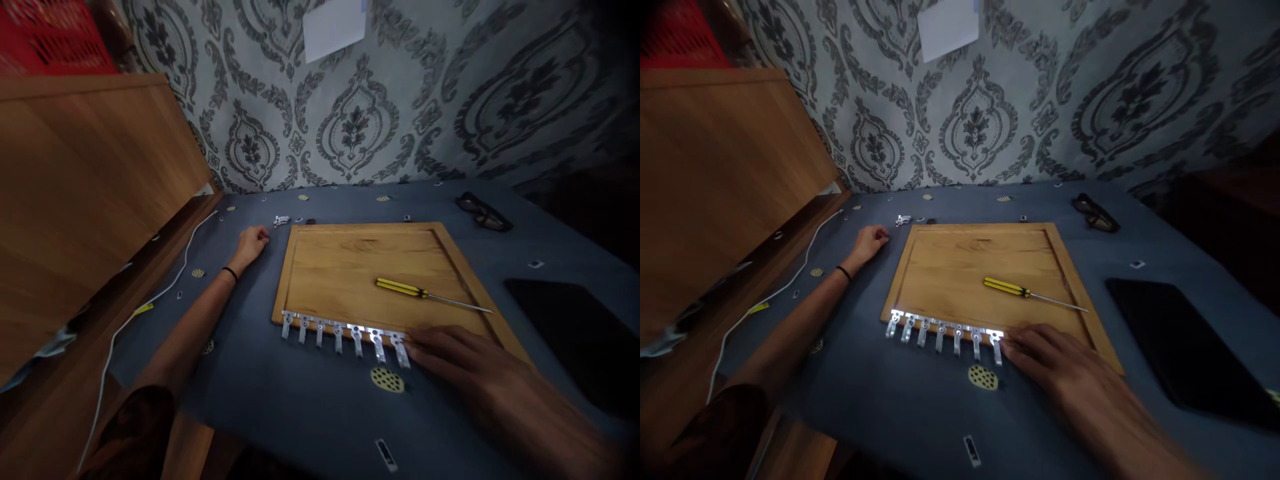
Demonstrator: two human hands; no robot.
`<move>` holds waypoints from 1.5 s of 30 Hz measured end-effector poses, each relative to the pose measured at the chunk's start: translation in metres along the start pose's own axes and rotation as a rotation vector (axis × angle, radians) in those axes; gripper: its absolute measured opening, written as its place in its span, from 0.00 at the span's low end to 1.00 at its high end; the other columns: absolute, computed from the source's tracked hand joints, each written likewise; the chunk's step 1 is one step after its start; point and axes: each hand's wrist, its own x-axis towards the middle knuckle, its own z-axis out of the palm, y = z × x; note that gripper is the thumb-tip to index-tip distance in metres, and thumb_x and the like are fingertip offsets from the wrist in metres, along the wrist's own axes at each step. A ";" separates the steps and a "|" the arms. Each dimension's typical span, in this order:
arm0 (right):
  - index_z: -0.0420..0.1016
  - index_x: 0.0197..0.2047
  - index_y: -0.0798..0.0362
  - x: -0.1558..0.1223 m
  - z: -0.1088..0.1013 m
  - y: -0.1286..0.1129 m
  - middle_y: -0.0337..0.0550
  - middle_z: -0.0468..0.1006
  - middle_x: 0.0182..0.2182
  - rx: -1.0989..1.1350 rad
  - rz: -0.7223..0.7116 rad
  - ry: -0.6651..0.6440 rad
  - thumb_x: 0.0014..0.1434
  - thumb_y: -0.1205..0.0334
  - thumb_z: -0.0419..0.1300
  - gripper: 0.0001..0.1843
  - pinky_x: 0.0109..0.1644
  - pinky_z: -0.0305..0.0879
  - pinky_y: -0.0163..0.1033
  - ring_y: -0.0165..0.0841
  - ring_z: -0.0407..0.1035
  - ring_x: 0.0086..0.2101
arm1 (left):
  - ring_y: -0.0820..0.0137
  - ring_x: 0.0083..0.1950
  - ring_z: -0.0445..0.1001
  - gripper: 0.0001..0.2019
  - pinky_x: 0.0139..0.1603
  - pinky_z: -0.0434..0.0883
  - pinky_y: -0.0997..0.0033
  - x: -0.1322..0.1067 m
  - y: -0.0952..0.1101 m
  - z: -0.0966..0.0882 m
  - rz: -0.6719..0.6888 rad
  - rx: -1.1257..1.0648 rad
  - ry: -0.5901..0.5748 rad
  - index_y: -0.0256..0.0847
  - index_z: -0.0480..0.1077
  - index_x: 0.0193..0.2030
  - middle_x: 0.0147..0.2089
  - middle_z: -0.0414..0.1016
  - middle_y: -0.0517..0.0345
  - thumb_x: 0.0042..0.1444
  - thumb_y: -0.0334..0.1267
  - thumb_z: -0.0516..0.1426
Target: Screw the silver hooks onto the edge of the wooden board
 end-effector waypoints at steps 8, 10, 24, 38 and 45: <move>0.83 0.52 0.43 0.015 -0.029 -0.010 0.48 0.83 0.51 0.049 -0.112 -0.012 0.70 0.62 0.47 0.23 0.54 0.79 0.53 0.44 0.78 0.51 | 0.62 0.54 0.77 0.18 0.54 0.78 0.53 -0.016 0.000 0.001 0.001 -0.061 0.023 0.38 0.71 0.59 0.58 0.75 0.48 0.67 0.45 0.60; 0.83 0.52 0.43 0.015 -0.028 -0.012 0.48 0.84 0.50 0.046 -0.132 -0.001 0.70 0.63 0.47 0.22 0.53 0.79 0.52 0.43 0.79 0.50 | 0.62 0.54 0.77 0.18 0.54 0.78 0.53 -0.019 -0.002 0.000 0.005 -0.082 0.031 0.38 0.71 0.58 0.57 0.75 0.49 0.67 0.45 0.60; 0.78 0.50 0.47 0.009 -0.015 -0.014 0.46 0.81 0.48 -0.068 -0.174 0.107 0.68 0.73 0.49 0.19 0.50 0.73 0.47 0.39 0.73 0.49 | 0.71 0.36 0.77 0.08 0.40 0.75 0.72 -0.061 0.077 -0.021 0.168 -0.528 0.081 0.39 0.76 0.35 0.33 0.79 0.61 0.46 0.33 0.67; 0.78 0.47 0.54 0.012 -0.016 -0.021 0.44 0.80 0.39 -0.226 -0.185 0.159 0.62 0.74 0.60 0.11 0.47 0.68 0.45 0.40 0.70 0.43 | 0.74 0.37 0.75 0.05 0.39 0.71 0.77 -0.140 0.206 0.026 0.543 -0.637 -0.538 0.38 0.75 0.33 0.33 0.78 0.61 0.54 0.25 0.61; 0.78 0.46 0.56 0.012 -0.015 -0.020 0.47 0.80 0.39 -0.219 -0.185 0.130 0.62 0.74 0.60 0.11 0.46 0.67 0.46 0.41 0.69 0.43 | 0.72 0.37 0.76 0.05 0.40 0.71 0.73 -0.140 0.203 0.031 0.569 -0.547 -0.554 0.41 0.74 0.34 0.34 0.78 0.62 0.56 0.26 0.61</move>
